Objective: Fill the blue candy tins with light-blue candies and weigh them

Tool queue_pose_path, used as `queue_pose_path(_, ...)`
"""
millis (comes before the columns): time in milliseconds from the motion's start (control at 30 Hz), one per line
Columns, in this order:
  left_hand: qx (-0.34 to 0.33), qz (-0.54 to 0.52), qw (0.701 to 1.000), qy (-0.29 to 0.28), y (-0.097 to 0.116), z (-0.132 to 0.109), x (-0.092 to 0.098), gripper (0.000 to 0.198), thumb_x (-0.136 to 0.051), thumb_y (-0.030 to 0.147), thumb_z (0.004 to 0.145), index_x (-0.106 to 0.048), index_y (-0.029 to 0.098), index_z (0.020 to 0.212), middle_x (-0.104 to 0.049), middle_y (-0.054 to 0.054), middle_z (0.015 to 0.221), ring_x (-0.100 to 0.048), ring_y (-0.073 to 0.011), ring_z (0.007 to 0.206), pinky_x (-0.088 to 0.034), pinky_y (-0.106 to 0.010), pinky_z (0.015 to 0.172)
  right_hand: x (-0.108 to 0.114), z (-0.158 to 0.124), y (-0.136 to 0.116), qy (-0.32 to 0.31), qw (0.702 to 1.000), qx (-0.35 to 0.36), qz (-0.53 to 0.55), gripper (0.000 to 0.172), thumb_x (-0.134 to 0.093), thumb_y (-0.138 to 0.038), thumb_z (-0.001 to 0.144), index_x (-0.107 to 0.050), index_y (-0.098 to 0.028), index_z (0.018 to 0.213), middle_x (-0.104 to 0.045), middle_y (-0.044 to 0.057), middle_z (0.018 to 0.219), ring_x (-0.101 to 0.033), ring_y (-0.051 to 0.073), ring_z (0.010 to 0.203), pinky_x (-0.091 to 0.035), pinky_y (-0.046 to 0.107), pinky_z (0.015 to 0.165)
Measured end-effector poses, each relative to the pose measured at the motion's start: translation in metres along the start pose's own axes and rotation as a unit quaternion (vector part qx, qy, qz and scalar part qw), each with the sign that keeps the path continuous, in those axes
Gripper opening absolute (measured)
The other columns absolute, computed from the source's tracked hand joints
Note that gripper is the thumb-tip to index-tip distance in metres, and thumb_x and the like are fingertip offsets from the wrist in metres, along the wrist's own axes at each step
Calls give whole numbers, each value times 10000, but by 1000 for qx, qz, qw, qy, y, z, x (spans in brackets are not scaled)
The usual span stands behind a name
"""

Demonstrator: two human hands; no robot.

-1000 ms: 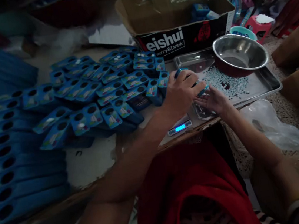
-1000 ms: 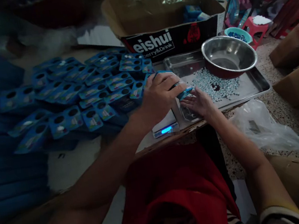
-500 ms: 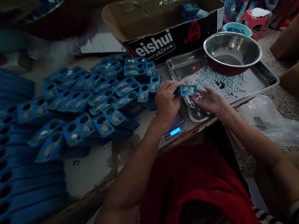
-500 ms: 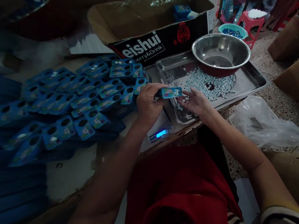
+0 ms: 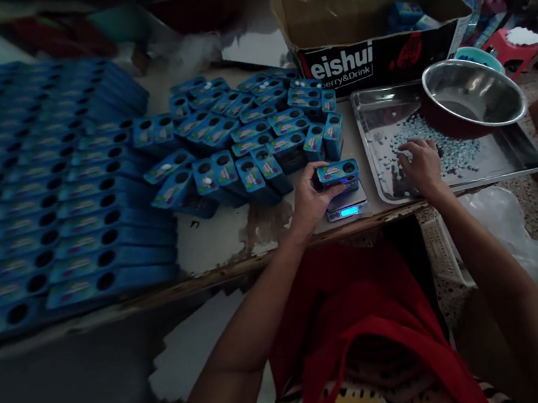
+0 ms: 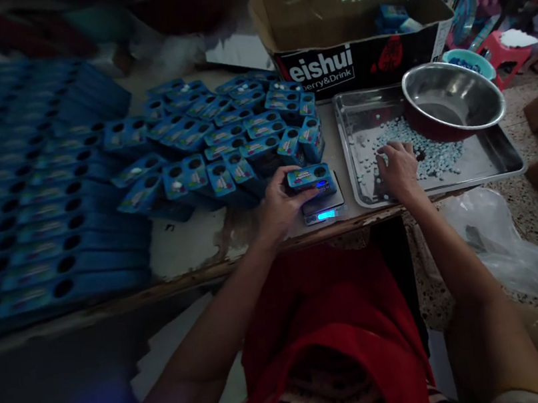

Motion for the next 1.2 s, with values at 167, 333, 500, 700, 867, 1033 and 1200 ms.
queue_pose_path(167,-53,8,999,-9,6,-2,10,709,-1000,378,677,-638,251,1273,-749,-74,1260,-742,-256,1183,-615,-444,1070,-19,4,14,19,999,3,-42,287,-599,-298,970,-821,-205,1127,-779,140,1243,-629,340,1228,-437,530,1172)
queue_pose_path(333,-56,25,996,64,35,-10,40,576,-941,435,791,-668,282,1274,-776,-51,1195,-745,-229,1185,-601,-434,1090,-22,7,20,5,998,-17,-64,304,-620,-315,937,-825,-201,1131,-786,143,1169,-644,344,1152,-441,528,1142)
queue_pose_path(500,-124,12,981,150,61,-12,59,360,-933,391,828,-739,243,1093,-780,-17,1030,-753,-187,1034,-628,-376,991,-20,4,9,-7,994,-10,-105,408,-674,-457,938,-795,-229,1254,-731,159,1345,-564,400,1268,-444,566,1108)
queue_pose_path(700,-171,-13,967,186,71,-9,62,280,-944,377,830,-749,256,991,-745,7,947,-733,-166,940,-642,-321,890,-18,2,-11,-83,979,17,-183,413,-550,-400,1039,-742,-205,1348,-686,208,1414,-558,436,1299,-432,621,1081)
queue_pose_path(867,-151,16,973,173,73,-11,57,249,-926,373,854,-737,268,978,-751,15,954,-737,-158,933,-646,-310,878,-18,6,-11,-124,978,-7,-165,311,-610,-252,940,-777,-187,1194,-758,170,1196,-679,343,1103,-497,444,960)
queue_pose_path(1033,-152,46,977,141,75,-13,51,232,-910,340,867,-740,241,991,-763,-8,976,-749,-170,959,-651,-347,930,-15,9,-2,-79,989,-26,-125,251,-661,-243,847,-830,-206,1029,-794,124,1048,-700,306,956,-499,391,854)
queue_pose_path(1200,-98,110,983,112,73,-14,46,289,-905,332,855,-725,259,1069,-755,-15,1071,-735,-220,1093,-630,-431,1050,-18,10,10,-16,997,-20,-76,288,-666,-232,784,-855,-215,1000,-798,111,995,-692,299,906,-517,408,868)
Point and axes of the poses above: each hand's wrist, its own z-axis towards the middle knuckle, its own x-axis out of the back of the hand, y = z × x, the point moved 3 cm from there along z, towards the middle knuckle
